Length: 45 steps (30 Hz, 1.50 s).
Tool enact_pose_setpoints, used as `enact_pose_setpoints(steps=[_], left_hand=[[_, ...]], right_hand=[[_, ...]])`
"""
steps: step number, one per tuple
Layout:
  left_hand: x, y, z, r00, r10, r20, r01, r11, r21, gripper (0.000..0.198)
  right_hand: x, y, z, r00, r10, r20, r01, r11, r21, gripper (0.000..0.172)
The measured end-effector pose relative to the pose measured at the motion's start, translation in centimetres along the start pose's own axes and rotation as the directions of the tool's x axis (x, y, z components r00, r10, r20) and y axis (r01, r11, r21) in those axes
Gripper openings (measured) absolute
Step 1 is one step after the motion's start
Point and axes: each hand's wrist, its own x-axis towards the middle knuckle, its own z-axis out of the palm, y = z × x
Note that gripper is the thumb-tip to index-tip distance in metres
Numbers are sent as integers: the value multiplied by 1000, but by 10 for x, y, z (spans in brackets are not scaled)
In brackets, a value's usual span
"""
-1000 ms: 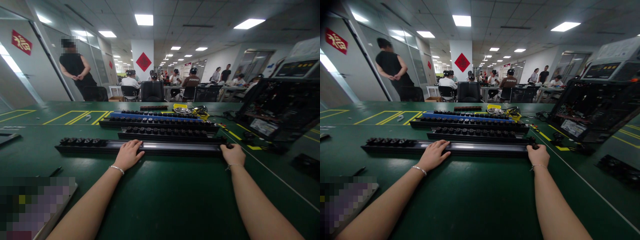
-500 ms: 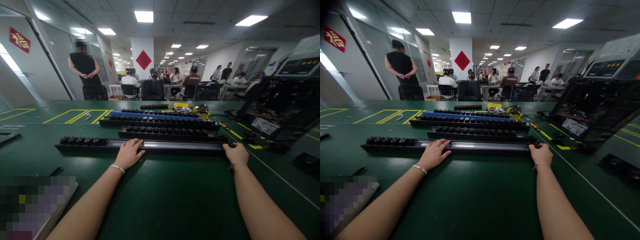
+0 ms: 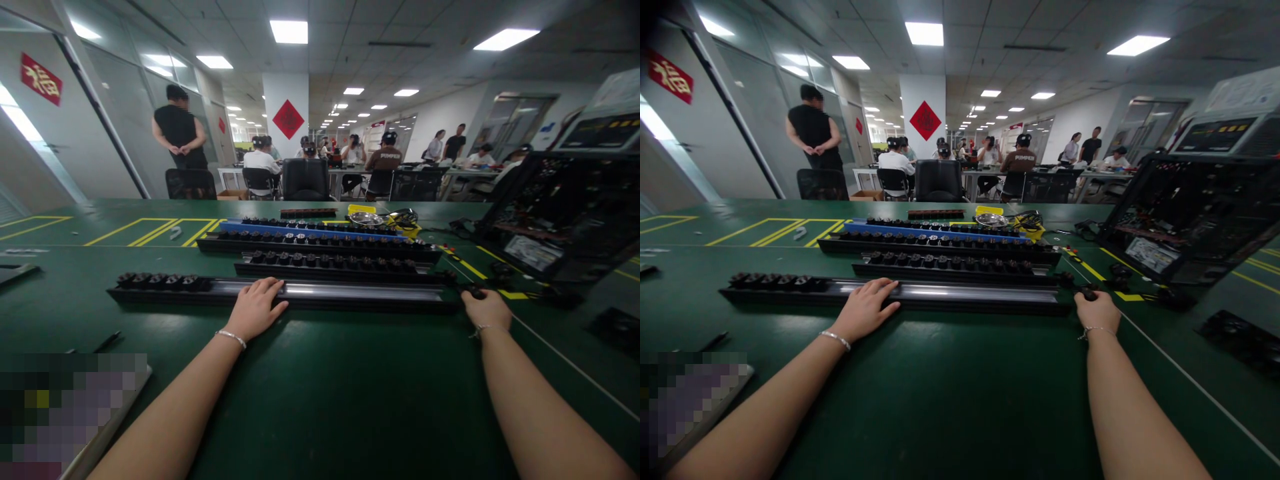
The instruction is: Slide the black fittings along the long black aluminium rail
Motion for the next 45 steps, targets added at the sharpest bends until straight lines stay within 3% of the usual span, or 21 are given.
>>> enact_pose_setpoints(steps=[6, 13, 24, 26, 29, 34, 39, 42, 45], left_hand=[[0, 0, 0, 1000, -4, 0, 4, 1000, -4, 50], [0, 0, 1, 1000, -2, -6, 2, 1000, 5, 50], [1, 0, -1, 999, -22, 26, 22, 1000, 5, 51], [1, 0, 0, 999, -30, 31, 30, 1000, -3, 50], [1, 0, 0, 999, -34, 32, 34, 999, -7, 50], [1, 0, 1, 1000, -22, 13, 22, 1000, -13, 50], [1, 0, 1, 1000, -16, 4, 16, 1000, -25, 49], [1, 0, 0, 1000, -12, 2, 12, 1000, -21, 50], [1, 0, 0, 1000, -9, 4, 9, 1000, -12, 49]], right_hand=[[21, 2, 6, 1000, -15, -3, 15, 998, -65, 49], [40, 7, 12, 990, -133, -36, 123, 973, -196, 41], [35, 7, 11, 986, -161, -41, 158, 985, -72, 48], [35, 9, 10, 988, -120, -93, 116, 992, -55, 48], [35, 11, 9, 991, 56, -125, -62, 997, -41, 51], [31, 10, 8, 948, 252, -194, -260, 965, -20, 67], [28, 6, 5, 926, 293, -239, -298, 955, 18, 59], [31, 6, 4, 959, 236, -155, -241, 970, -13, 48], [34, 6, 3, 980, 187, -73, -192, 978, -77, 48]])
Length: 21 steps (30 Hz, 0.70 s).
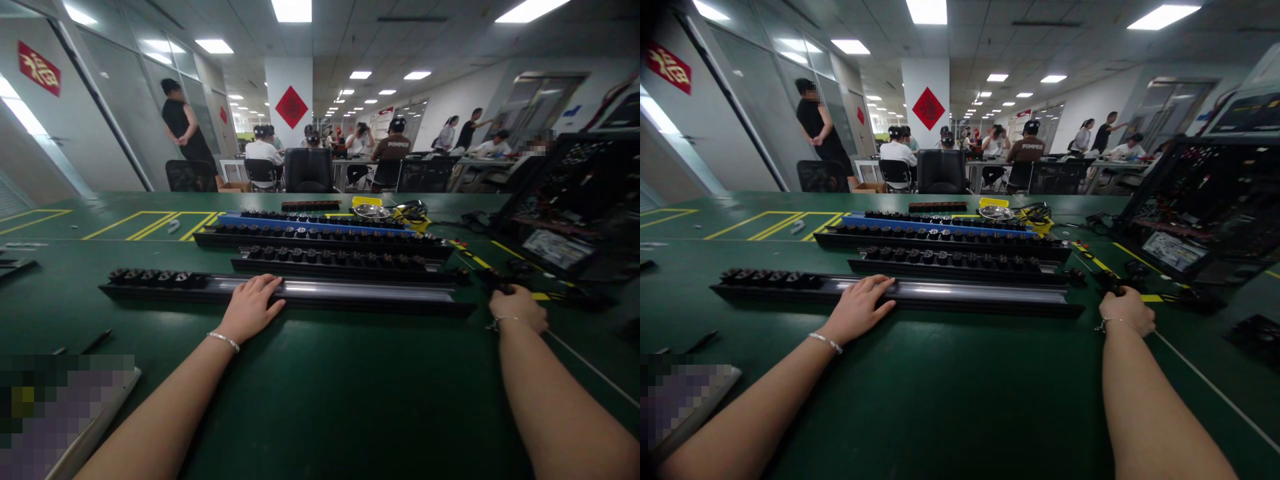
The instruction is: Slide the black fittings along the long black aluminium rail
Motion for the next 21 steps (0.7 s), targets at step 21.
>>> enact_pose_setpoints(steps=[21], left_hand=[[-1, -16, -3, 902, -279, -329, 269, 960, -78, 37]], right_hand=[[-26, 5, -2, 919, -148, -366, 223, 959, 174, 47]])
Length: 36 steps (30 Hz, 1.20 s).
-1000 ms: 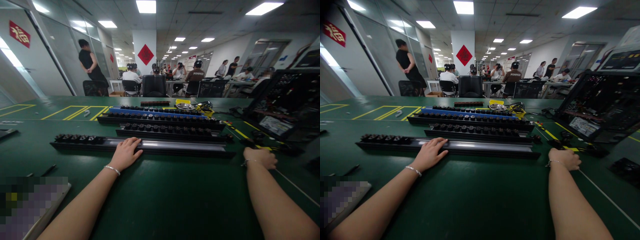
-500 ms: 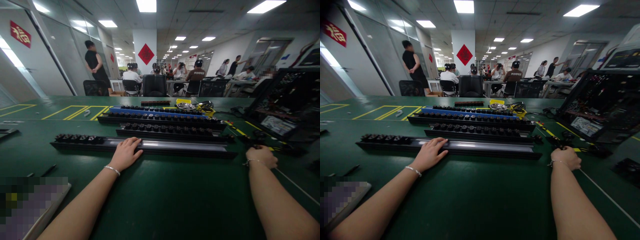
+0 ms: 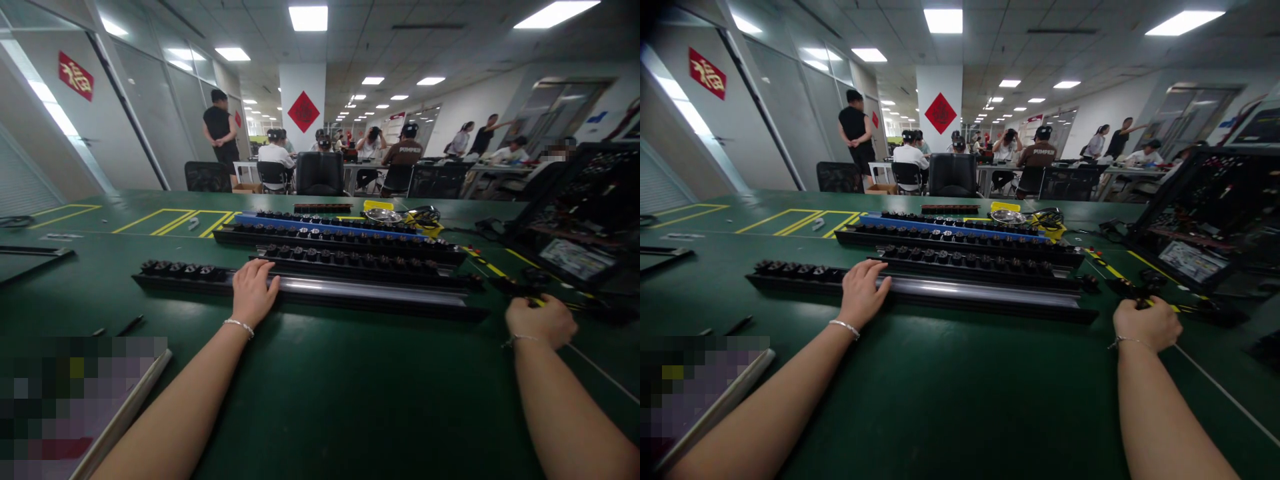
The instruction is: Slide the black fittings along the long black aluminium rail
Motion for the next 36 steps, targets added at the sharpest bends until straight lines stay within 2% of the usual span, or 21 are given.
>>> enact_pose_setpoints(steps=[3, 6, 9, 11, 12, 15, 17, 20, 24, 32, 36], left_hand=[[3, -15, -5, 979, -173, -110, 181, 981, 73, 37], [6, -35, -11, 880, -401, -256, 438, 893, 105, 44], [8, -53, -17, 783, -557, -276, 601, 791, 111, 47], [8, -61, -20, 731, -639, -241, 674, 730, 111, 46], [8, -63, -21, 715, -666, -214, 695, 710, 112, 46], [10, -66, -23, 687, -711, -151, 727, 678, 113, 45], [11, -66, -24, 679, -723, -128, 734, 671, 104, 44], [12, -69, -23, 661, -742, -115, 751, 656, 80, 44], [12, -73, -21, 627, -771, -106, 779, 624, 69, 46], [13, -79, -19, 609, -791, -55, 793, 605, 74, 49], [12, -79, -18, 621, -781, -74, 784, 616, 74, 49]], right_hand=[[-15, -20, -10, 986, -163, -41, 164, 986, 12, 35], [-38, -42, -17, 947, -321, -9, 321, 947, 31, 29], [-69, -62, -19, 810, -582, 63, 572, 810, 131, 27], [-90, -72, -18, 719, -683, 133, 656, 729, 196, 29], [-100, -76, -16, 703, -697, 143, 667, 715, 207, 29], [-121, -82, -10, 710, -682, 177, 656, 731, 187, 24], [-126, -82, -8, 681, -702, 208, 680, 712, 175, 24], [-125, -76, -8, 647, -738, 194, 708, 675, 206, 23], [-119, -70, -12, 638, -755, 149, 715, 653, 249, 21], [-116, -70, -11, 662, -727, 185, 689, 687, 233, 21], [-115, -69, -11, 670, -719, 184, 675, 694, 252, 21]])
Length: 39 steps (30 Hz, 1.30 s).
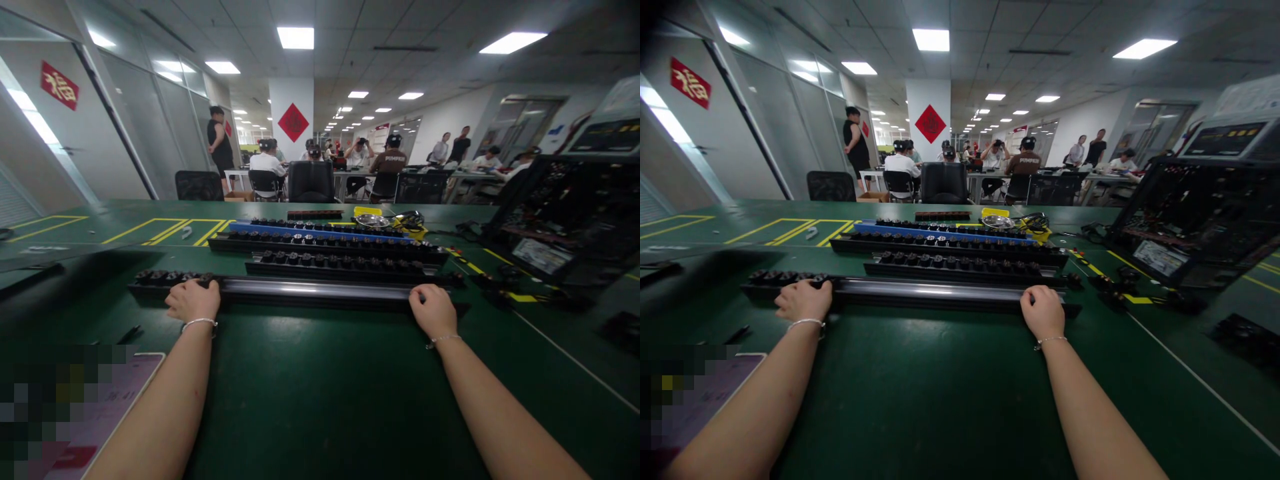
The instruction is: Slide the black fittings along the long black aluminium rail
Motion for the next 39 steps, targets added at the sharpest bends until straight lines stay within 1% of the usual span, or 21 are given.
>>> enact_pose_setpoints(steps=[2, 5, 7, 12, 20, 29, 35, 39], left_hand=[[-1, 0, 1, 1000, 12, -2, -12, 1000, -2, 47], [-2, 0, 1, 1000, 30, 3, -30, 1000, -5, 46], [-3, 0, 2, 999, 49, 6, -49, 999, -7, 46], [-4, -1, 3, 996, 87, 23, -87, 996, -17, 46], [-5, 0, 2, 993, 107, 40, -106, 994, -25, 47], [-8, 3, 6, 986, 161, 31, -163, 986, 46, 50], [-10, 4, 5, 983, 179, 44, -181, 982, 56, 50], [-12, 5, 3, 980, 194, 47, -196, 978, 65, 49]], right_hand=[[0, 0, 0, 1000, 1, 16, -1, 1000, -4, 21], [1, 0, 1, 997, -3, 72, 5, 1000, -26, 21], [2, 0, 1, 995, 15, 95, -11, 999, -41, 19], [5, -2, 0, 994, 47, 103, -41, 998, -53, 18], [7, -2, 1, 994, 66, 84, -63, 997, -31, 19], [9, 12, 5, 994, 105, 19, -103, 993, -60, 17], [7, 10, 2, 994, 98, 41, -96, 994, -43, 18], [6, 10, 2, 995, 95, 31, -94, 995, -38, 19]])
